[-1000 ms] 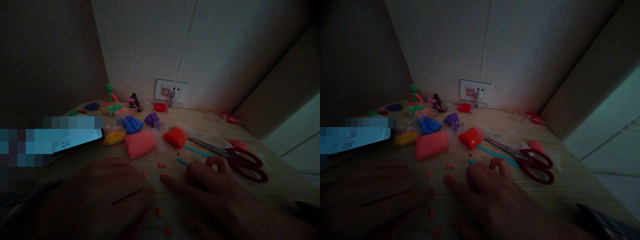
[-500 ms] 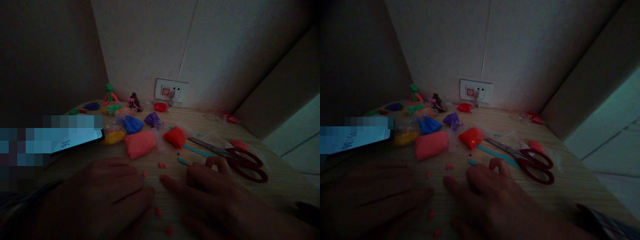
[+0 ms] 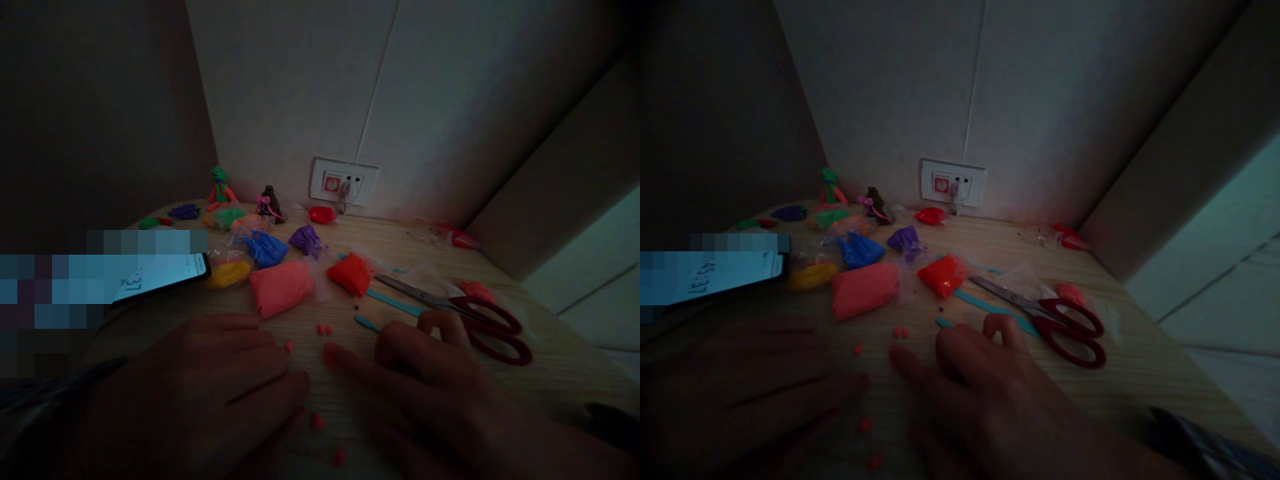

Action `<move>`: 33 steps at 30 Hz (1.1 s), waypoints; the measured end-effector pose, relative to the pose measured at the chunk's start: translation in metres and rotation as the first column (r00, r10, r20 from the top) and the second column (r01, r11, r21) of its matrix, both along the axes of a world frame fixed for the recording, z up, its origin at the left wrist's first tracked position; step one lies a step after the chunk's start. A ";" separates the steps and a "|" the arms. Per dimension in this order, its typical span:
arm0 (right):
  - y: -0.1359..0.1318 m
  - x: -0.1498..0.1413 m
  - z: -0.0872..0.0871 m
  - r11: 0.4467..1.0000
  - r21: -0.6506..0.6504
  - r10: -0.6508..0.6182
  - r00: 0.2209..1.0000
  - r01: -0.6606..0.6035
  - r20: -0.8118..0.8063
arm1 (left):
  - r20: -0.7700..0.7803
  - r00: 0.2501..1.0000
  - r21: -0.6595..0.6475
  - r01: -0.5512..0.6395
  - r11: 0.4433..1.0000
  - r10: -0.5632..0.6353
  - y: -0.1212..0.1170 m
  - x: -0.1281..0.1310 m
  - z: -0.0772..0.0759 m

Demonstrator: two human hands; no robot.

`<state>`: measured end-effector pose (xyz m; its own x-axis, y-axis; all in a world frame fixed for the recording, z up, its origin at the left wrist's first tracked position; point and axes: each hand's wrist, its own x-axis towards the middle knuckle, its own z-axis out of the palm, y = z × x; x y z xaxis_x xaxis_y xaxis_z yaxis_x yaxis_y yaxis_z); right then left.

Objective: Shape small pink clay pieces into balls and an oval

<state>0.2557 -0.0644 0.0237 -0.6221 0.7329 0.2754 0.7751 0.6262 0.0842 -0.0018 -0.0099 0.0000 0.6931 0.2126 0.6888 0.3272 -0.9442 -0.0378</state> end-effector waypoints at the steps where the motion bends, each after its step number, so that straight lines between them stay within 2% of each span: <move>1: 0.002 -0.001 0.000 1.000 0.012 -0.001 1.000 0.001 0.007 | 0.013 1.000 -0.010 -0.007 1.000 0.008 0.000 0.000 0.001; 4: 0.003 0.000 -0.003 1.000 0.022 -0.001 1.000 0.000 0.014 | 0.053 0.998 -0.031 -0.029 0.999 0.031 0.000 0.001 0.003; 7: 0.000 0.007 -0.010 1.000 0.021 0.011 1.000 -0.011 0.006 | 0.030 0.999 -0.041 -0.042 0.998 0.044 0.003 0.002 0.006; 10: -0.004 0.013 -0.014 0.998 0.007 0.069 0.993 -0.068 -0.097 | 0.021 0.998 -0.038 -0.057 0.998 0.058 0.006 0.002 0.008; 12: -0.005 0.014 -0.010 0.994 -0.041 0.096 0.983 -0.104 -0.157 | 0.025 0.998 -0.030 -0.060 0.998 0.061 0.007 0.002 0.009; 17: -0.007 0.012 -0.001 0.983 -0.126 0.109 0.978 -0.132 -0.175 | 0.019 0.998 -0.032 -0.064 0.997 0.065 0.004 0.001 0.009; 18: -0.007 0.012 -0.002 0.990 -0.050 0.118 0.961 -0.134 -0.250 | 0.033 0.997 -0.043 -0.074 0.996 0.076 0.004 0.001 0.008; 21: -0.007 0.013 -0.008 0.990 -0.040 0.118 0.942 -0.138 -0.313 | 0.041 0.996 -0.048 -0.071 0.996 0.073 0.003 0.001 0.007; 27: -0.006 0.013 -0.001 0.983 -0.120 0.116 0.974 -0.141 -0.195 | -0.015 0.999 -0.029 -0.050 0.998 0.049 0.005 0.001 0.008; 31: -0.005 0.013 0.008 0.989 -0.043 0.127 0.968 -0.139 -0.214 | -0.012 1.000 -0.049 -0.024 0.998 0.024 0.006 0.001 0.008; 33: -0.005 0.015 0.010 0.985 -0.113 0.106 0.977 -0.128 -0.186 | -0.013 1.000 -0.054 -0.017 0.998 0.016 0.006 0.000 0.007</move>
<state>0.2706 -0.0690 0.0338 -0.6545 0.6935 0.3012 0.6914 0.7102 -0.1326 -0.0015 -0.0042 0.0072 0.6974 0.2606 0.6677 0.3426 -0.9394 0.0089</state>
